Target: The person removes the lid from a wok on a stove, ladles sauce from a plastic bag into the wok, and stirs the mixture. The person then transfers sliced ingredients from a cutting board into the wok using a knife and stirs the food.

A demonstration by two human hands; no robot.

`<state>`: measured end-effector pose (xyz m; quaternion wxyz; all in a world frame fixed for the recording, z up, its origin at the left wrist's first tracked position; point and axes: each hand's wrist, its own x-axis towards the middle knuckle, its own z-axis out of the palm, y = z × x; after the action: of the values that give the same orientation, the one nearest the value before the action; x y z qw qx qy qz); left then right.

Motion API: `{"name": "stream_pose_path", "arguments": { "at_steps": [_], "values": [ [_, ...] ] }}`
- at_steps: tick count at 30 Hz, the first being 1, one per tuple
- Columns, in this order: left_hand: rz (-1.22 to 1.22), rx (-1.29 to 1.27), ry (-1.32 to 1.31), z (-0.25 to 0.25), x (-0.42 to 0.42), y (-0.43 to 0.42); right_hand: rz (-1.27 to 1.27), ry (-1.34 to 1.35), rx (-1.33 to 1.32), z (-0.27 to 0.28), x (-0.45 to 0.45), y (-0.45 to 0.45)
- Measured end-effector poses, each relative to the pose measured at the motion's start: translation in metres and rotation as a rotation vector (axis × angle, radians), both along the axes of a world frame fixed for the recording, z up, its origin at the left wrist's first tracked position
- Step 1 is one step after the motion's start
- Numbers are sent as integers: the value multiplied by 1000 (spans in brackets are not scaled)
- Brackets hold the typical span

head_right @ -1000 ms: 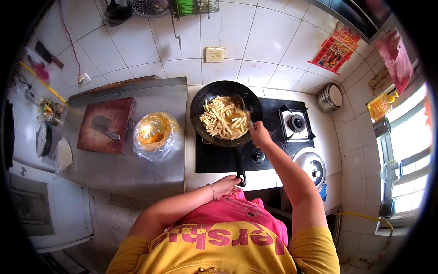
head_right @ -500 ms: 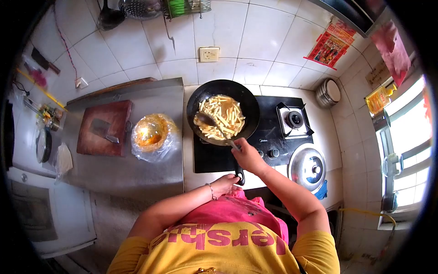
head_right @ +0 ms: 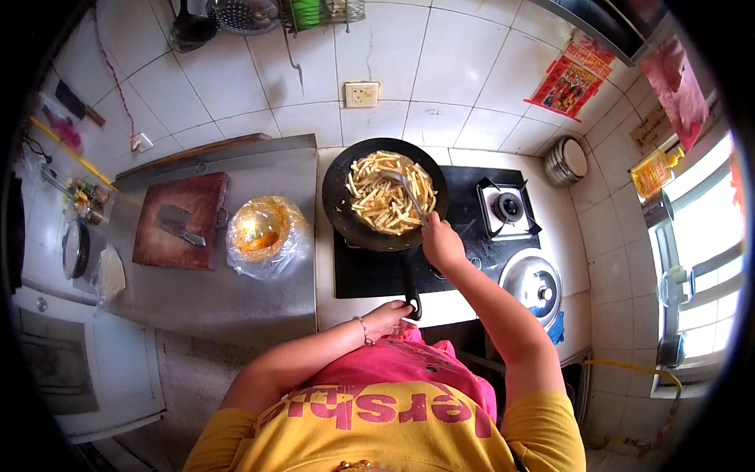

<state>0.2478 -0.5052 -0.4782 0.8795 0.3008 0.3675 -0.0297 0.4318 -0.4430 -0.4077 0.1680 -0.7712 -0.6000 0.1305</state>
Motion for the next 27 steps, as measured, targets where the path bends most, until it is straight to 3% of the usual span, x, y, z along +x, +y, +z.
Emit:
{"name": "stream_pose_path", "arguments": {
  "at_steps": [7, 9, 14, 16, 19, 27],
  "values": [
    [-2, -14, -17, -5, 0, 0, 9, -177, 35, 21, -20, 43],
    [8, -18, -22, -4, -1, 0, 120, -222, -116, 23, -20, 39],
    [7, -19, -8, -7, 0, 0, 169, -198, 7, 41, -7, -17],
    [9, -20, -2, -8, -1, -1, 142, -172, -37, 65, -7, -45],
    [15, -16, -16, -9, -1, -2, 117, -190, -179, 58, 3, -75],
    [35, -39, -25, -6, -1, -3, 120, -106, 45, 37, -25, -35]
  ]
}}
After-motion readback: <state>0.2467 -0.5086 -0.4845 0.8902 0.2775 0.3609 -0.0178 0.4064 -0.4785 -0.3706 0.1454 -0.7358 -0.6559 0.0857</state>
